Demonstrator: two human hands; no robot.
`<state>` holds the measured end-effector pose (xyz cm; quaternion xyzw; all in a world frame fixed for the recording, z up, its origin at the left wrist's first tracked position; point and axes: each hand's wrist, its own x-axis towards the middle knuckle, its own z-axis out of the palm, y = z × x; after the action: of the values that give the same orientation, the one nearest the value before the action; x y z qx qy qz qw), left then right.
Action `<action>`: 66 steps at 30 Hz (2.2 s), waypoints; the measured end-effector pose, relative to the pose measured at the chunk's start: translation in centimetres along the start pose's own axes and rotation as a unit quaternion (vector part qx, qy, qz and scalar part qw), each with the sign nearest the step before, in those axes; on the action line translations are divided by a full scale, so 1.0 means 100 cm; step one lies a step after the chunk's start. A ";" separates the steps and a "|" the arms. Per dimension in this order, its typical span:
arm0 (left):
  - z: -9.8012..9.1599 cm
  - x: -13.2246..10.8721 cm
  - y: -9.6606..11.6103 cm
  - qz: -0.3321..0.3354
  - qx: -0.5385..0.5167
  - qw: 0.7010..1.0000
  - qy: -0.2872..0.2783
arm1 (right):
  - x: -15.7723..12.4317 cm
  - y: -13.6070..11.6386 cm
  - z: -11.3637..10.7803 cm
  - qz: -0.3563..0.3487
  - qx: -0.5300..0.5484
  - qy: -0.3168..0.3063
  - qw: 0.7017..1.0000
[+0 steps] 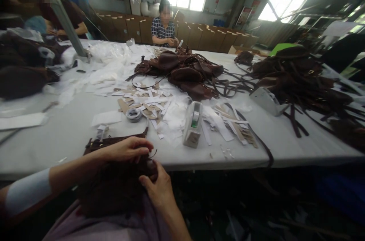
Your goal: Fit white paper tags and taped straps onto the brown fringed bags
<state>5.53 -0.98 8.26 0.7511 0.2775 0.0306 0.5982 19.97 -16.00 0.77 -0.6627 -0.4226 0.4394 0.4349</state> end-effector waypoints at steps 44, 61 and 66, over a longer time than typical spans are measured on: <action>0.058 -0.137 -0.088 -0.048 0.009 0.958 0.283 | -0.003 -0.017 0.057 -0.297 -0.223 -0.134 0.919; 0.065 -0.108 -0.063 -0.071 -0.226 0.941 0.241 | 0.006 -0.027 0.042 -0.101 -0.084 -0.054 0.990; 0.060 -0.104 -0.065 -0.083 -0.255 0.928 0.259 | 0.016 -0.026 0.024 -0.074 -0.012 -0.070 0.995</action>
<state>-3.46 -10.14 3.60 0.5135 0.4670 0.2440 0.6773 17.63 -13.28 2.32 -0.6025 -0.5052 0.4459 0.4277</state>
